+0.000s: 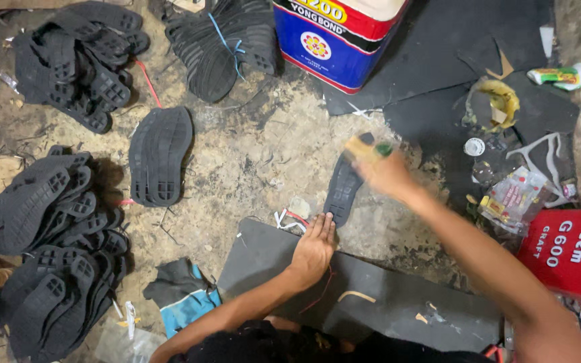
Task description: The person repeatedly applies glue to black shoe soles using a brush. They pick up a sole, apply glue to the surface, and place it down, repeating this process for multiple soles throughout the clip.
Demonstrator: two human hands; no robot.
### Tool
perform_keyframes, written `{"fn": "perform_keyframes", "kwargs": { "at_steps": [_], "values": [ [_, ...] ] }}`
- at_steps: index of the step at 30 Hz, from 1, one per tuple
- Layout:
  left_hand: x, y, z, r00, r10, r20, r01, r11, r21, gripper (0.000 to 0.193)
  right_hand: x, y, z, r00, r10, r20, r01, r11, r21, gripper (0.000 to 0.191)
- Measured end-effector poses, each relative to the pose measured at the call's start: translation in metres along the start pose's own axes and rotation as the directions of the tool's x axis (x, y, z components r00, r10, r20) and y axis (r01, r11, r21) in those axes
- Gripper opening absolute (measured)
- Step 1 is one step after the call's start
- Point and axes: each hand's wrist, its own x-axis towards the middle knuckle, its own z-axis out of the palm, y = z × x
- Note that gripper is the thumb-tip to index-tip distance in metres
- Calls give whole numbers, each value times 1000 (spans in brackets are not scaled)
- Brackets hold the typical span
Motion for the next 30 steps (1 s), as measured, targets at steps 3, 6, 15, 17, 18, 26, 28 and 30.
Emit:
{"fn": "perform_keyframes", "kwargs": {
  "at_steps": [3,6,15,17,18,26,28,30],
  "values": [
    [-1,0,-5,1000,-7,9,7,1000,-14,63,-10,-12,30,907,-391,154,354,908,223,40],
    [2,-3,-14,1000,26,7,-26,1000,-3,58,4,7,28,903,-428,-37,427,885,186,48],
    [149,-55,-59,923,-304,-235,190,892,-410,53,-11,40,14,566,19,-824,92,992,86,49],
    [180,-60,-64,887,-455,-83,376,814,-443,81,-46,26,22,658,206,-724,54,946,319,50],
    [189,-61,-68,854,-520,-6,463,765,-447,96,-60,22,22,693,210,-689,-25,963,268,47],
    [164,-53,-80,808,-540,-235,93,511,-855,27,-96,46,41,781,450,-434,-475,878,54,43],
    [138,-47,-94,777,-616,-130,103,328,-939,26,-94,58,49,820,487,-301,-501,865,35,49],
    [110,-47,-105,754,-657,19,155,149,-977,33,-90,66,51,836,452,-312,-437,891,122,47]
  ]
}}
